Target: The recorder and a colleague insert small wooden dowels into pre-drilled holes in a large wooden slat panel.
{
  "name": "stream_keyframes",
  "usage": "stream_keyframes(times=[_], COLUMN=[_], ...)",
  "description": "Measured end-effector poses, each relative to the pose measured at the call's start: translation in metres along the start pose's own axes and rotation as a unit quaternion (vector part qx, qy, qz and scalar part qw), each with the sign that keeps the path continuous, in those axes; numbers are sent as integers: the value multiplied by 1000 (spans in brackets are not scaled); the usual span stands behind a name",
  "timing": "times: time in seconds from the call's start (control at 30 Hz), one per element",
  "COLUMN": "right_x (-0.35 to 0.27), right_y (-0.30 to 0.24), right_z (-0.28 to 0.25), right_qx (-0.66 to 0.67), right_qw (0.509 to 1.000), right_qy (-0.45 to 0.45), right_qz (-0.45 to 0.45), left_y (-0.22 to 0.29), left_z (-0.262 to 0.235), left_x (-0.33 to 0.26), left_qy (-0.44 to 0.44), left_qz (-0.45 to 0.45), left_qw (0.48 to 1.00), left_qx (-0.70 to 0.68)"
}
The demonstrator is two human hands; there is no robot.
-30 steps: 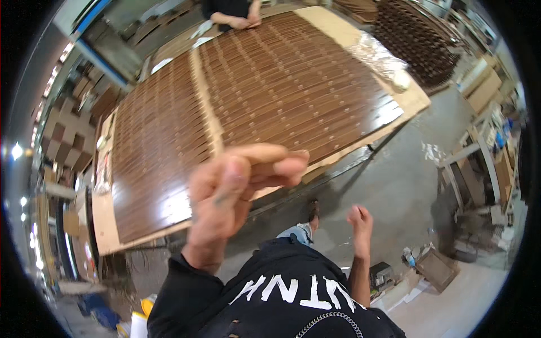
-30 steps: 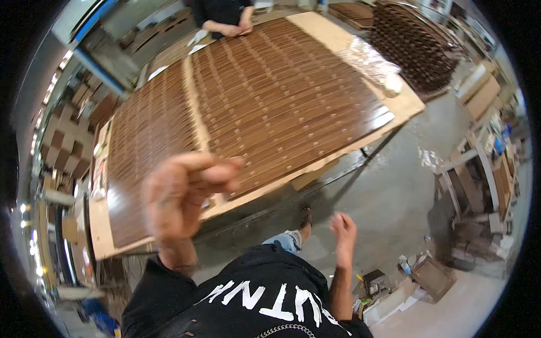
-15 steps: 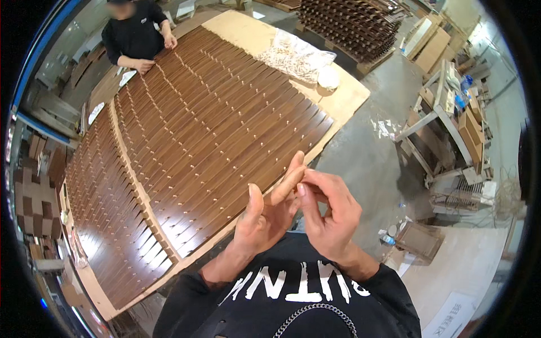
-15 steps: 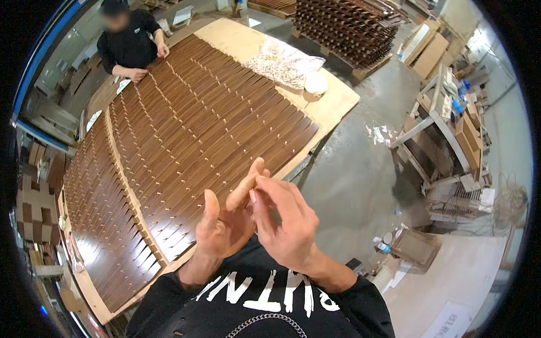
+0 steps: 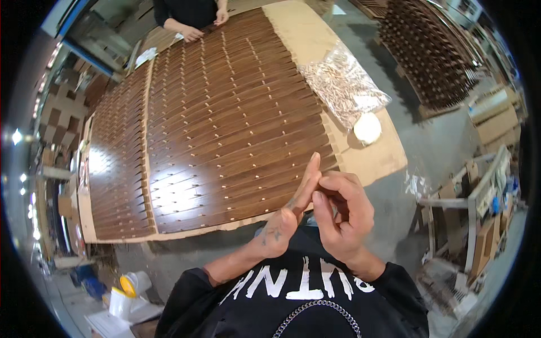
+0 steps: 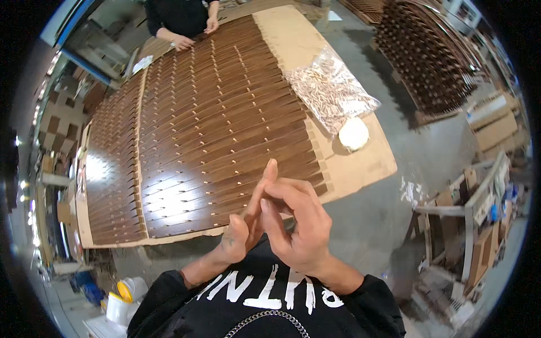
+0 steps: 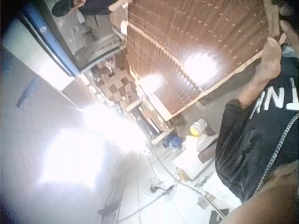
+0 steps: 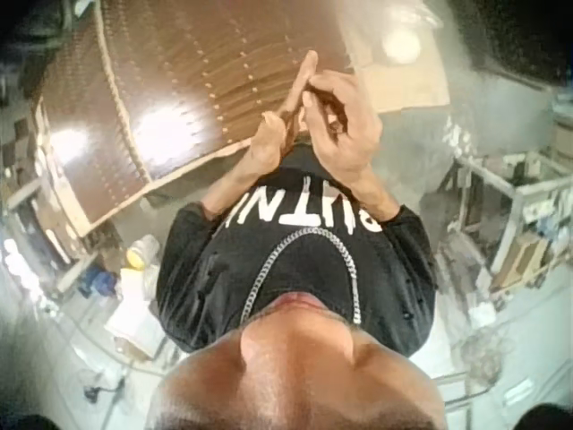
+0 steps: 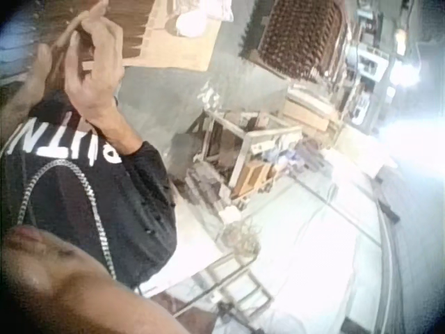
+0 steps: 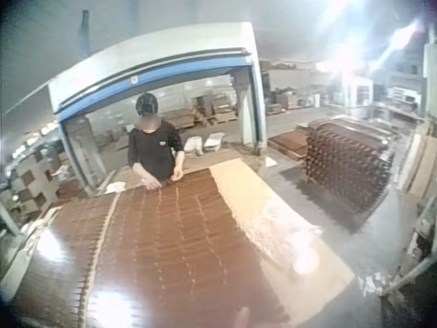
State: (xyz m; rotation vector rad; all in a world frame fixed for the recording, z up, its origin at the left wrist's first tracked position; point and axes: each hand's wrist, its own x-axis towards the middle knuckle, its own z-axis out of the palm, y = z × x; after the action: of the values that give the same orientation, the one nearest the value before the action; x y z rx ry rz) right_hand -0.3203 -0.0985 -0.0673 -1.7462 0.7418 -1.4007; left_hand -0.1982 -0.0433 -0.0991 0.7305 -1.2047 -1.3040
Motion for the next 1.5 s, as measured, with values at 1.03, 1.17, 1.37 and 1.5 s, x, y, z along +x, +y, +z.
stream_keyframes(times=[1.03, 1.17, 1.37, 1.5], right_x=[84, 87, 94, 96], right_y=[45, 42, 49, 50], right_z=[-53, -54, -54, -54], right_qx=[70, 69, 72, 90], right_qw=[973, 977, 976, 974], right_qy=[-195, -176, -174, -173], right_qz=[-97, -94, -109, -117], left_y=[-22, -17, -26, -22], left_z=[33, 39, 34, 33], left_x=[73, 78, 82, 86], left_qy=[93, 106, 111, 110], left_qz=[74, 82, 115, 109], left_qw=[991, 990, 986, 986], left_qx=[64, 52, 52, 60])
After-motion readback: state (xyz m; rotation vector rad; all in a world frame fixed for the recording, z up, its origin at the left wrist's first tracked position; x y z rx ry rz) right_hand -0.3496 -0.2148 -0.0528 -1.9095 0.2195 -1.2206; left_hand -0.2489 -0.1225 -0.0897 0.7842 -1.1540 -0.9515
